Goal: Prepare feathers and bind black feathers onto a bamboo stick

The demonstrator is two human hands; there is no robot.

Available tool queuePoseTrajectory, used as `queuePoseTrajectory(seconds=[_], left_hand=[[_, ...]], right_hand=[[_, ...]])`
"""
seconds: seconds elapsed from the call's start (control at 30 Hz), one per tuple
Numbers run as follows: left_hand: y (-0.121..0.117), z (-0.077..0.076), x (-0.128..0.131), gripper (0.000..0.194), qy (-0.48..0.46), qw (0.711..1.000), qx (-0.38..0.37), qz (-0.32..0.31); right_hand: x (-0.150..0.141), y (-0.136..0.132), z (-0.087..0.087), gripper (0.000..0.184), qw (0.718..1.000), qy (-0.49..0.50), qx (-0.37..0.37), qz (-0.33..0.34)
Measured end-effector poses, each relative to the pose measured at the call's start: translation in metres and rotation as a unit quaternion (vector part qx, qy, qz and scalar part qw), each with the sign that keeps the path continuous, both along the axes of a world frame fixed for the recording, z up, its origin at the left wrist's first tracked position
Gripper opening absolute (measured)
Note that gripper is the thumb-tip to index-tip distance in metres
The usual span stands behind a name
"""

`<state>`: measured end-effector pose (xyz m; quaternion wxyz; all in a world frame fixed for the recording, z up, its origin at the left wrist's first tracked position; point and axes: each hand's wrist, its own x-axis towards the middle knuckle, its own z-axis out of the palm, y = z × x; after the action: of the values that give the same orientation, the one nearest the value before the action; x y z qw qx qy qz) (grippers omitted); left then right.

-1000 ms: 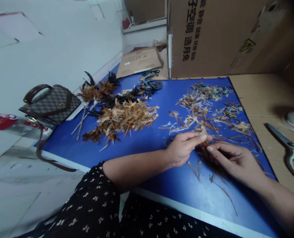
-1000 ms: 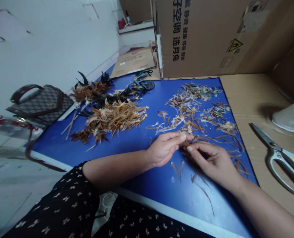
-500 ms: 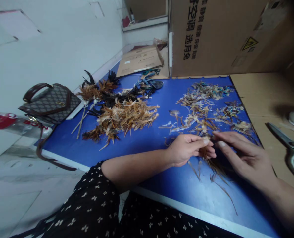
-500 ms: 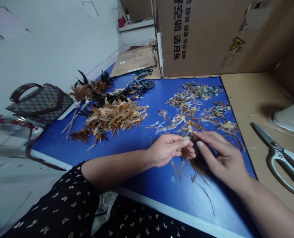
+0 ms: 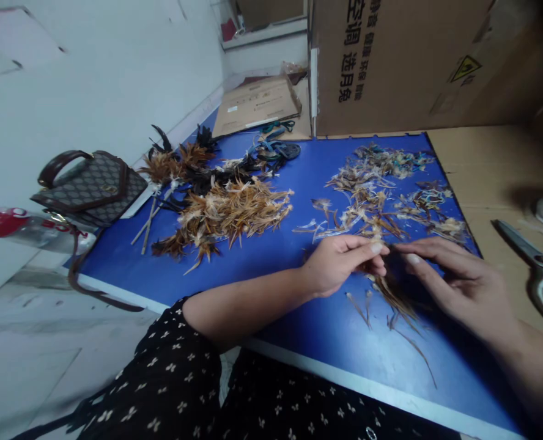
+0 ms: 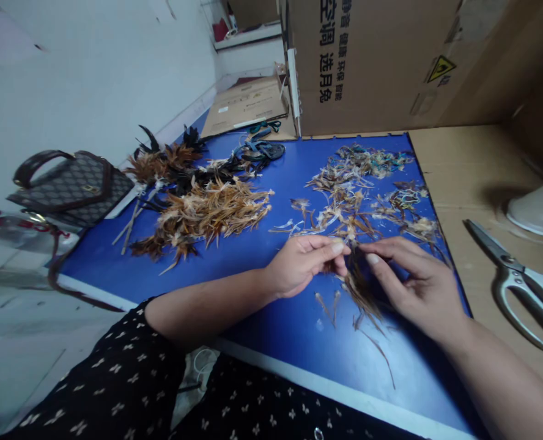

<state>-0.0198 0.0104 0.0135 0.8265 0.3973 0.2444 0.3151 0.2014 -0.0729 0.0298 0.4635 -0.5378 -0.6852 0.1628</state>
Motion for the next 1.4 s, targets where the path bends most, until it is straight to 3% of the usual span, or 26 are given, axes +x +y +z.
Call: queuePoseTrajectory(seconds=[0.07, 0.17, 0.3, 0.4, 0.5, 0.67, 0.8, 0.93, 1.13, 1.3, 1.4], left_hand=[[0.005, 0.003, -0.006, 0.053, -0.005, 0.999, 0.008, 0.038], [0.011, 0.009, -0.015, 0.048, -0.007, 0.995, 0.005, 0.1], [0.016, 0.024, -0.026, 0.038, 0.013, 0.985, -0.008, 0.173], [0.013, 0.037, -0.034, 0.034, 0.016, 0.977, 0.003, 0.212], [0.003, 0.043, -0.036, 0.036, 0.009, 0.974, 0.015, 0.226], [-0.023, 0.027, -0.021, 0.038, 0.022, 0.982, 0.02, 0.185], [-0.036, 0.005, -0.007, 0.036, 0.061, 0.988, 0.047, 0.135], [-0.039, -0.012, 0.0, 0.037, 0.083, 0.984, 0.079, 0.135], [-0.033, -0.016, 0.0, 0.038, 0.08, 0.975, 0.166, 0.121], [-0.032, -0.02, 0.0, 0.046, 0.047, 0.987, 0.125, 0.084], [-0.032, -0.023, 0.0, 0.044, 0.044, 0.991, 0.097, 0.08]], right_hand=[[0.005, 0.001, 0.001, 0.021, 0.999, -0.031, -0.031, 0.004], [0.007, 0.003, -0.002, 0.032, 0.985, -0.115, -0.106, 0.072], [0.007, 0.004, -0.008, 0.029, 0.963, -0.198, -0.137, 0.121], [0.008, 0.003, -0.009, 0.031, 0.976, -0.141, -0.126, 0.108], [0.009, 0.003, -0.008, 0.036, 0.99, -0.053, -0.118, 0.052], [0.004, 0.003, -0.007, 0.055, 0.981, 0.08, -0.172, -0.045], [0.0, 0.003, -0.006, 0.055, 0.97, 0.127, -0.195, -0.064], [-0.002, 0.003, -0.011, 0.052, 0.969, 0.143, -0.192, -0.066], [-0.007, 0.002, -0.019, 0.053, 0.97, 0.14, -0.198, -0.027], [-0.012, 0.001, -0.011, 0.05, 0.973, 0.13, -0.192, 0.003], [-0.011, 0.0, -0.007, 0.05, 0.97, 0.134, -0.203, -0.014]])
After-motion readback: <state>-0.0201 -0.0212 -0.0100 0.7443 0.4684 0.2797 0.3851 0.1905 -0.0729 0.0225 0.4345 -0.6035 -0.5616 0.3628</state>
